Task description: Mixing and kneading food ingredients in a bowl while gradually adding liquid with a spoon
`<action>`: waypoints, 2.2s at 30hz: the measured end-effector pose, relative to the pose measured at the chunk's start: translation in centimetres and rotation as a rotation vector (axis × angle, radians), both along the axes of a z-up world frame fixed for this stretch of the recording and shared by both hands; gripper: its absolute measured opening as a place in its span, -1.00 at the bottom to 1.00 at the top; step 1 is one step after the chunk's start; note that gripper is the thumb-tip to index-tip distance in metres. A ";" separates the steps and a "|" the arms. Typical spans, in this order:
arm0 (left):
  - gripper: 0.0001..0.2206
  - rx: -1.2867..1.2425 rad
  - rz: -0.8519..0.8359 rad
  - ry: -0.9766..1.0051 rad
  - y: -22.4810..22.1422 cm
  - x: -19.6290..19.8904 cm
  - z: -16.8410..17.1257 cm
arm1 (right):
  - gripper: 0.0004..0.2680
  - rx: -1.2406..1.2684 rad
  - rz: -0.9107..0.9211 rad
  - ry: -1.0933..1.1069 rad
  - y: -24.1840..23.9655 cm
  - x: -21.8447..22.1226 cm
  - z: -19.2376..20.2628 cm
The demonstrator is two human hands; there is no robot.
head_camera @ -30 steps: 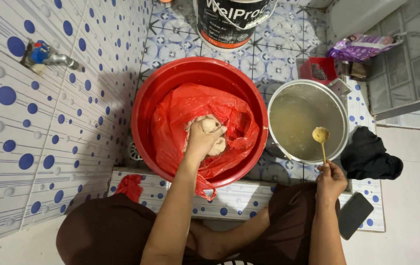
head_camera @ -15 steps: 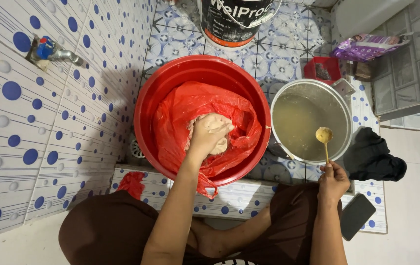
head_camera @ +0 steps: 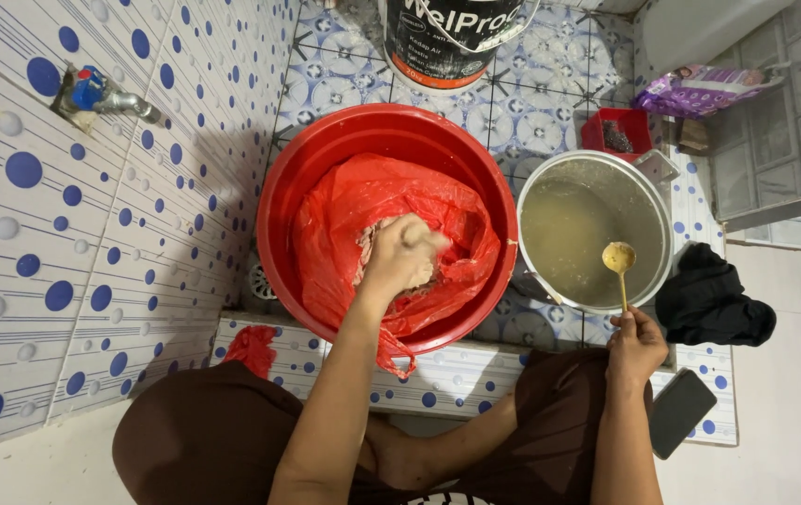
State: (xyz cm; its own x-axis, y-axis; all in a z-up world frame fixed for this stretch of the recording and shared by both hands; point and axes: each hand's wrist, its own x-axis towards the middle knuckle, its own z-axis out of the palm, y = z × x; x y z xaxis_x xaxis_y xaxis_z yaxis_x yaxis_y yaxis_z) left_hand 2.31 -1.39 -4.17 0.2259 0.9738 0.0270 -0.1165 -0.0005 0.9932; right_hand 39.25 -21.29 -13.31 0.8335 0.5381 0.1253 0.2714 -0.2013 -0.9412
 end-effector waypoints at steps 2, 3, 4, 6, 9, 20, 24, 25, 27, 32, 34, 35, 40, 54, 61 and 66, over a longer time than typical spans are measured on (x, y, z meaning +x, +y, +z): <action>-0.80 -0.039 0.000 -0.042 0.2 0.1 -0.5 | -0.88 0.002 0.001 0.003 0.0 0.0 0.0; -0.78 -0.078 -0.001 -0.084 0.3 0.1 -0.8 | -0.88 0.003 0.002 0.006 0.0 0.0 0.0; -0.78 -0.078 -0.001 -0.085 0.4 0.1 -0.9 | -0.88 0.003 0.002 0.006 0.0 0.0 0.0; -0.71 -0.194 0.000 -0.210 0.6 0.1 -1.1 | -0.88 -0.006 -0.002 -0.010 0.0 0.0 -0.2; -0.84 -0.086 0.017 -0.049 -0.8 -0.8 5.0 | -0.88 0.004 0.003 -0.008 0.0 0.2 -0.5; -0.90 -0.003 0.103 0.109 -0.1 0.2 0.8 | -0.89 0.005 0.005 0.005 0.1 0.1 -0.2; -0.82 -0.191 0.053 -0.108 0.1 0.5 -0.9 | -0.89 0.013 0.006 0.016 0.1 0.2 -0.2; -0.82 -0.191 0.052 -0.109 0.0 0.4 -0.1 | -0.89 0.013 0.005 0.016 0.1 0.2 -0.2; -0.62 -0.148 0.016 -0.129 -0.3 0.2 1.4 | -0.89 0.034 -0.001 0.036 0.1 0.1 -0.2; -0.89 -0.235 -0.036 -0.126 0.3 0.0 0.2 | -0.88 0.030 -0.012 0.032 0.2 0.2 -0.2; -0.80 -0.288 -0.018 -0.125 0.0 0.0 1.1 | -0.89 0.024 -0.017 0.028 0.2 0.2 -0.2; -0.86 -0.274 -0.015 -0.139 -0.1 0.1 1.4 | -0.88 0.029 -0.015 0.032 0.2 0.2 -0.2; -0.76 -0.217 -0.005 -0.134 0.4 0.5 -0.5 | -0.88 0.047 -0.009 0.054 0.2 0.0 0.2; -0.63 -0.190 -0.102 0.143 0.0 -0.7 3.6 | -0.88 0.049 0.056 0.121 2.9 -5.0 9.6; -0.57 -0.007 -0.141 0.094 -0.2 -0.6 3.1 | -0.87 -0.124 0.194 -0.126 4.8 -10.2 14.4; -0.71 0.001 -0.005 -0.014 0.4 0.3 0.3 | -0.90 -0.091 0.424 -0.546 6.1 -15.2 17.8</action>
State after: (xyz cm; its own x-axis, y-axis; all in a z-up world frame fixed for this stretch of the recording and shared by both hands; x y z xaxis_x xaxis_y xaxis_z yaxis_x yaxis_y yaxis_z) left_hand 2.56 -0.97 -3.86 0.2305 0.9726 0.0312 -0.1302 -0.0009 0.9915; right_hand 24.05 -15.18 4.53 0.3797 0.8314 0.4056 0.7735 -0.0448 -0.6322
